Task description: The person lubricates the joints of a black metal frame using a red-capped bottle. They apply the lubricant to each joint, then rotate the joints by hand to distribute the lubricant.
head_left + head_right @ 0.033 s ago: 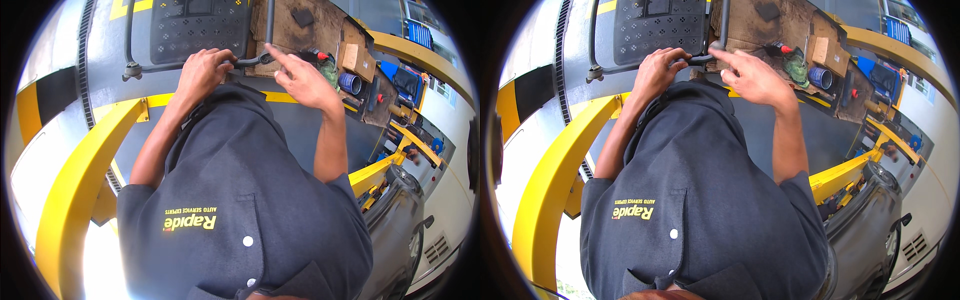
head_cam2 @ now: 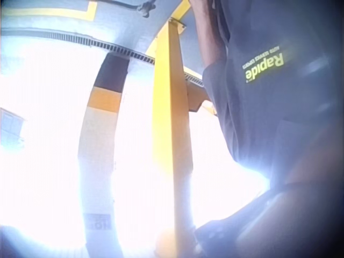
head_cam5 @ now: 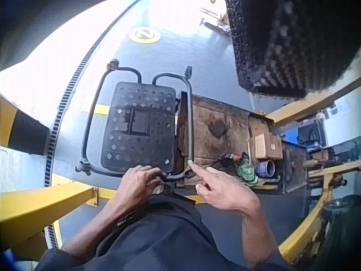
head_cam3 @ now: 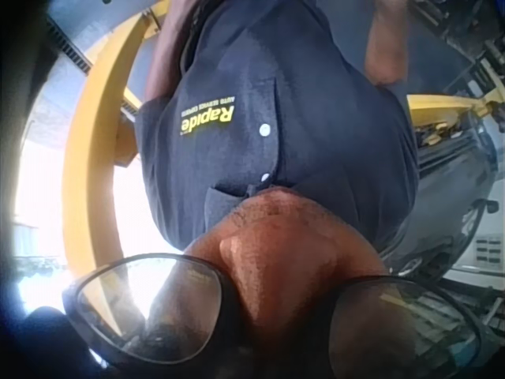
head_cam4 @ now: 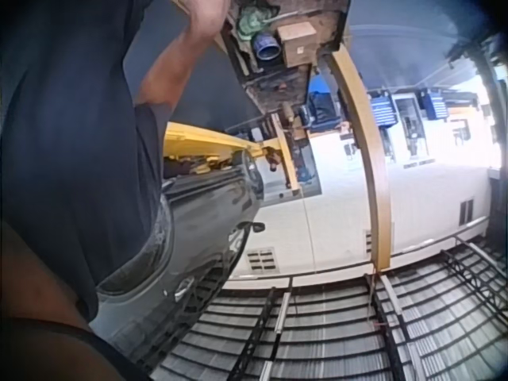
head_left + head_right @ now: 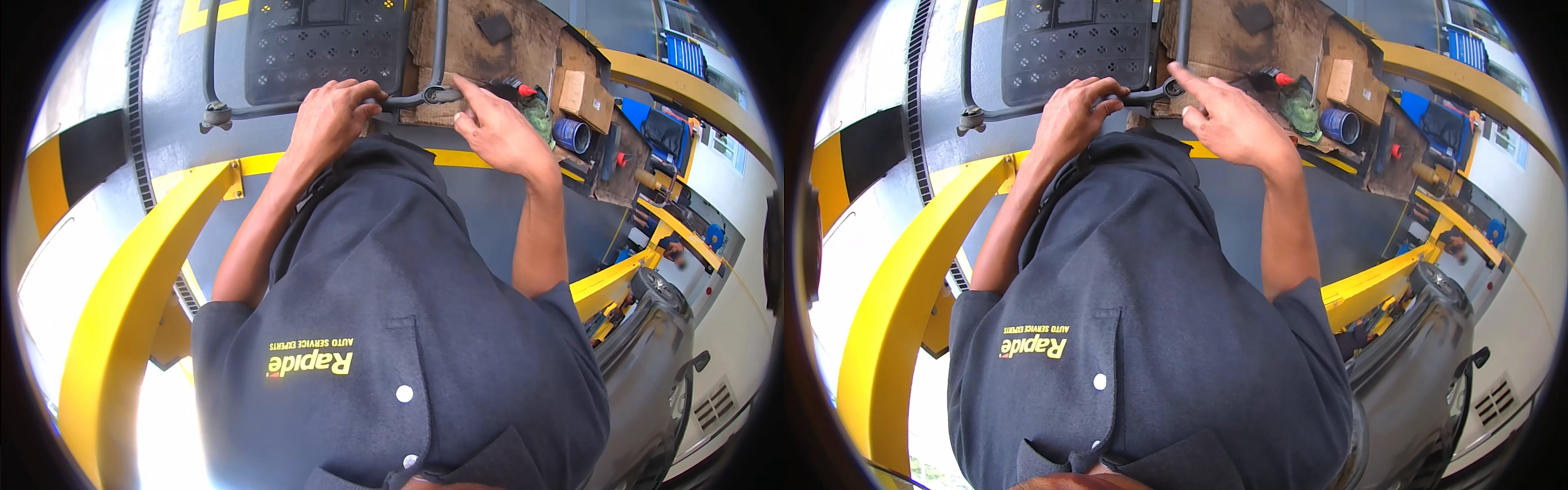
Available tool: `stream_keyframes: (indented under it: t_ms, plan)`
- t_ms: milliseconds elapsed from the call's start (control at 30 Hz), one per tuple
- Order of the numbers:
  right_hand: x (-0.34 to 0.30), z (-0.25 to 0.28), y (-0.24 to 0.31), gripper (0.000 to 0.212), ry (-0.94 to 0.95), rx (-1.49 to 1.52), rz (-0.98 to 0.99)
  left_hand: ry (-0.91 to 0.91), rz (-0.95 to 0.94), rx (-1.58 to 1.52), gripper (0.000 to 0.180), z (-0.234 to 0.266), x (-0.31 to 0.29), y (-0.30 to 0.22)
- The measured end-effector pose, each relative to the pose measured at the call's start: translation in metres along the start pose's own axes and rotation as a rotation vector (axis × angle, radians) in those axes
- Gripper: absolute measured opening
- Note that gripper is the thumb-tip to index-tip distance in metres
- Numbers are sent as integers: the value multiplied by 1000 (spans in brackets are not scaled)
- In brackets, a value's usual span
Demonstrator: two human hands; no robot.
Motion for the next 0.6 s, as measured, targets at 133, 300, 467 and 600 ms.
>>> stream_keyframes:
  t_ms: [133, 300, 467, 600]
  plan:
    - [-1, -4, 6, 41, 99, 83, 60, -69, -36, -47, 21, 2, -1, -1]
    - [1, -1, -10, 37, 123, -83, -152, -59, -32, -41, 21, 0, -3, 1]
    - [0, 0, 4, 43, 19, 60, 7, -87, -70, -25, 20, 4, -1, -4]
    - [-1, -5, 0, 53, 86, 79, -9, -87, -58, -35, 19, 4, -2, -4]
Point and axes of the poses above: each hand's wrist, its own x-axis towards the middle knuckle, its own z-axis out of the back of the hand, y = z × x, the point moved 10 cm from there along x, towards the middle knuckle, and after that the axes turned 14 degrees about -y, right-handed, at the moved point
